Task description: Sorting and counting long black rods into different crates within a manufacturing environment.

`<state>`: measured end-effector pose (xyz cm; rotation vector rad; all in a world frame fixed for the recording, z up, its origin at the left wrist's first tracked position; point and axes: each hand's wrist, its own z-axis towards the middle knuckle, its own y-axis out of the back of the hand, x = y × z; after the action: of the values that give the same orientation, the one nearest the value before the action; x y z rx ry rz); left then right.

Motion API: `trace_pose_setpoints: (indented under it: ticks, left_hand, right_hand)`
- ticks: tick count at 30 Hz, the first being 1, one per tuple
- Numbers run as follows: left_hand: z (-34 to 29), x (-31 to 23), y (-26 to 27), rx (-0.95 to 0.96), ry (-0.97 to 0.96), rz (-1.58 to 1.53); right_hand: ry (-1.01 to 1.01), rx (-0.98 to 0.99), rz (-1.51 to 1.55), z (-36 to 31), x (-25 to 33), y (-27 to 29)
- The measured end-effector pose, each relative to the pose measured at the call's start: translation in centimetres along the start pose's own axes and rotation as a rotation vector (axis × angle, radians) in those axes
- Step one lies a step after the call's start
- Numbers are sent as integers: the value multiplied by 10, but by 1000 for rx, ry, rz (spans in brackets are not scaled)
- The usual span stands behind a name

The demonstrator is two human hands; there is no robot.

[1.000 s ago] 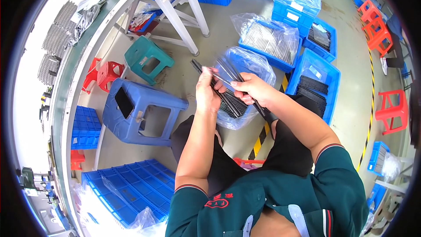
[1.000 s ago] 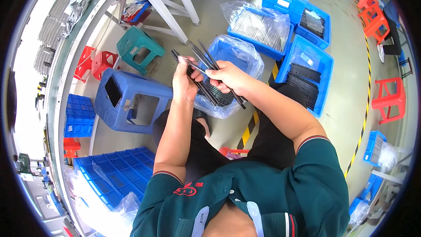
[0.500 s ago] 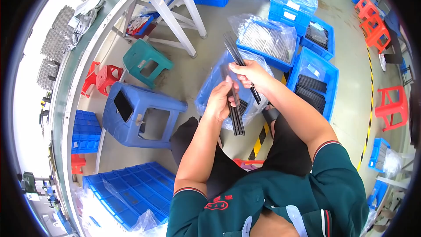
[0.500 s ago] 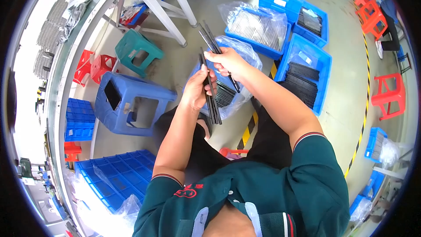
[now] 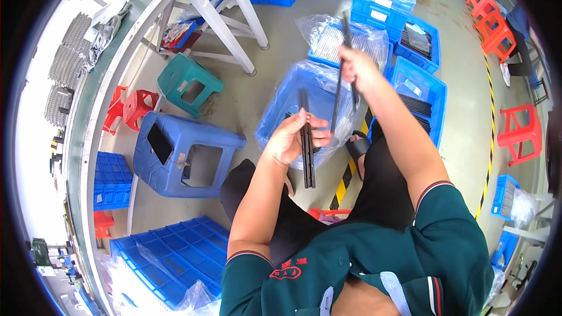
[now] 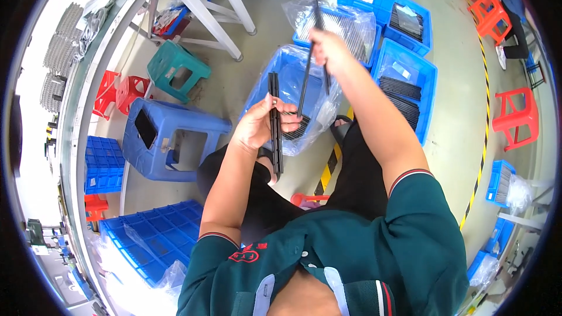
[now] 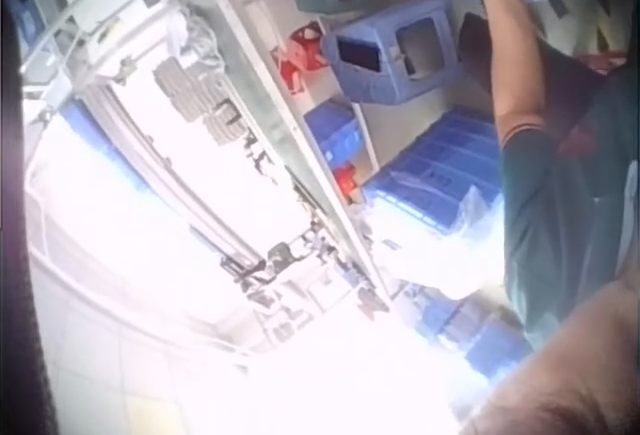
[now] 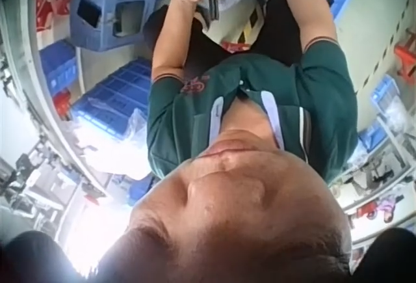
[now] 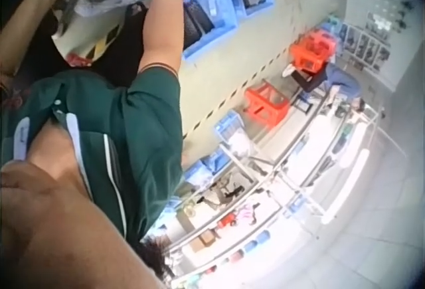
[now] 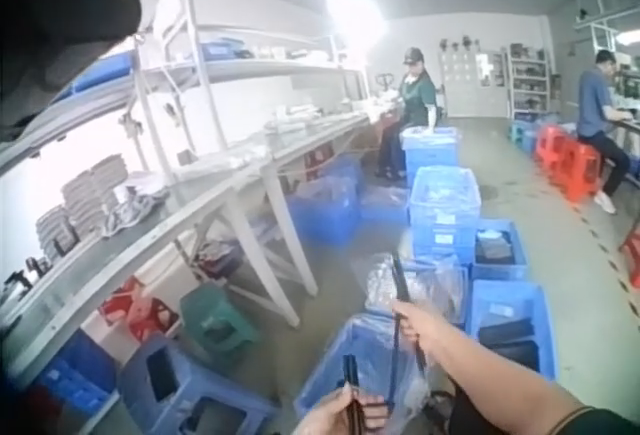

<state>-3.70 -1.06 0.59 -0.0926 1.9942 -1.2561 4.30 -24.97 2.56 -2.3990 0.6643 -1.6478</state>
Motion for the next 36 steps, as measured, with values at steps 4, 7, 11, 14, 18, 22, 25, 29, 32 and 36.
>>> trace_pose_setpoints:
  ticks: [4, 7, 11, 14, 18, 22, 25, 29, 32, 36]
  left_hand:
    - [8, -4, 0, 12, -80, -40]
    - [7, -2, -11, -64, -93, -45]
    - [10, -1, -1, -2, -100, -124]
    - [7, -7, 4, -75, -152, -133]
    - [4, -19, 12, -289, -388, -134]
    - [0, -34, 20, -415, -506, -154]
    - [3, -36, 20, -440, -551, -143]
    - [8, -28, 16, -318, -500, -122]
    - [15, -21, 6, -343, -488, -101]
    - [26, -2, 6, -336, -444, 130]
  right_hand:
    - [-64, 261, -306, -38, -34, -37]
    - [111, 307, -523, -40, -51, -52]
    - [129, 311, -582, -38, -53, -59]
    - [258, 253, -745, -36, -51, -62]
    - [251, 302, -801, -51, -45, -57]
    - [45, 467, -632, -69, -38, -48]
    - [-46, 520, -619, -84, -33, -51]
    - [-89, 519, -556, -85, -34, -49]
    - [-94, 484, -569, -86, -33, -52]
    - [-43, 434, -458, -79, -42, -54]
